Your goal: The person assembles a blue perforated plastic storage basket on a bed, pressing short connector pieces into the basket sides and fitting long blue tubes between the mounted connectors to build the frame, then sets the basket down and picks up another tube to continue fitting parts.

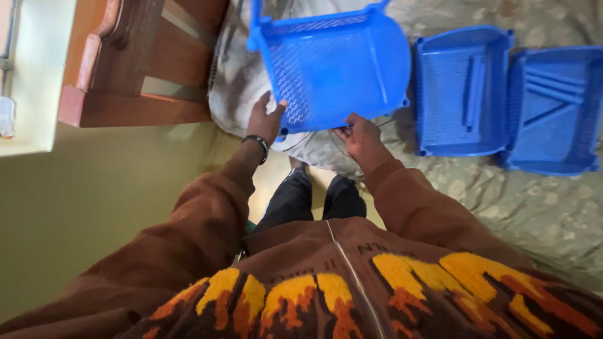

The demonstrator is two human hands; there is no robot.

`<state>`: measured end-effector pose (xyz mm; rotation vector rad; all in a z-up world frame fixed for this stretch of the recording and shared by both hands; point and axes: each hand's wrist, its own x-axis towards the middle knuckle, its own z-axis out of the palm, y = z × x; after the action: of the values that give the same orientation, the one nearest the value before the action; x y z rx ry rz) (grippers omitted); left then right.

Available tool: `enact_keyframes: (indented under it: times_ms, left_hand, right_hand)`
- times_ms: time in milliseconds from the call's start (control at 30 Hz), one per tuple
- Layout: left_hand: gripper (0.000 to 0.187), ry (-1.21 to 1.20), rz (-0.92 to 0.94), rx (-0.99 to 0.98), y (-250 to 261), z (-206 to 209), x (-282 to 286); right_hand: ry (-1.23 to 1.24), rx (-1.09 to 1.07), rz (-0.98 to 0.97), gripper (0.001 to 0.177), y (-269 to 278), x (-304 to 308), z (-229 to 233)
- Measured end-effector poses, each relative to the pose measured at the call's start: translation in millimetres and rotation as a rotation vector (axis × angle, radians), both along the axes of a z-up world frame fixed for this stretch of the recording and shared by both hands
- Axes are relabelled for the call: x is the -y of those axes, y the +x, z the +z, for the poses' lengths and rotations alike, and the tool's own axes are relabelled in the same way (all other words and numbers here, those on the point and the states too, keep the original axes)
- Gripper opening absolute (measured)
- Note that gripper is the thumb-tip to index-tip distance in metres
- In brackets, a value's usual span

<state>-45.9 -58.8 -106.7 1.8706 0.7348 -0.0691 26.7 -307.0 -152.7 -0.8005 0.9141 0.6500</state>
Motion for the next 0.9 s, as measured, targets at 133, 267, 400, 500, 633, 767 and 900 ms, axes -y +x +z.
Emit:
enact_keyframes:
  times_ms: [133,267,400,500,633,767,900]
  left_hand:
    - [0.07,-0.279,-0.081,-0.171,-5.5,8.0,-14.1]
    - [0.066,-0.433,-0.079,-0.168,-11.7,15.2,-31.4]
    - [0.069,-0.564,-0.107,-0.139,-13.2,6.9,-46.7]
    - [0.069,-0.514,-0.191,-0.178,-13.9,-8.0,-45.5]
    - [0.07,-0.268,-0.411,-0.165,-9.1,-31.6,-31.1]
    - [0.079,0.206,-0.86,-0.218,4.4,-46.3,0.4]
    - [0.086,0.436,-1.144,-0.397,12.7,-44.5,24.7]
  right_hand:
    - [0.016,-0.015,-0.195,0.034,-9.3,-25.5,-25.9]
    - [0.13,-0.064,-0.32,0.028,-13.3,-41.7,-62.1]
    - [0.167,-0.091,-0.203,0.019,-8.5,-54.4,-74.9]
    - [0.042,-0.227,0.044,0.023,-5.6,-46.1,-61.6]
    - [-0.642,0.069,0.665,0.039,-7.7,-28.1,-17.2]
    - [-1.281,0.579,1.277,0.063,-14.2,2.2,-3.5]
    - [-1.104,0.894,1.506,0.087,-15.4,32.2,-29.3]
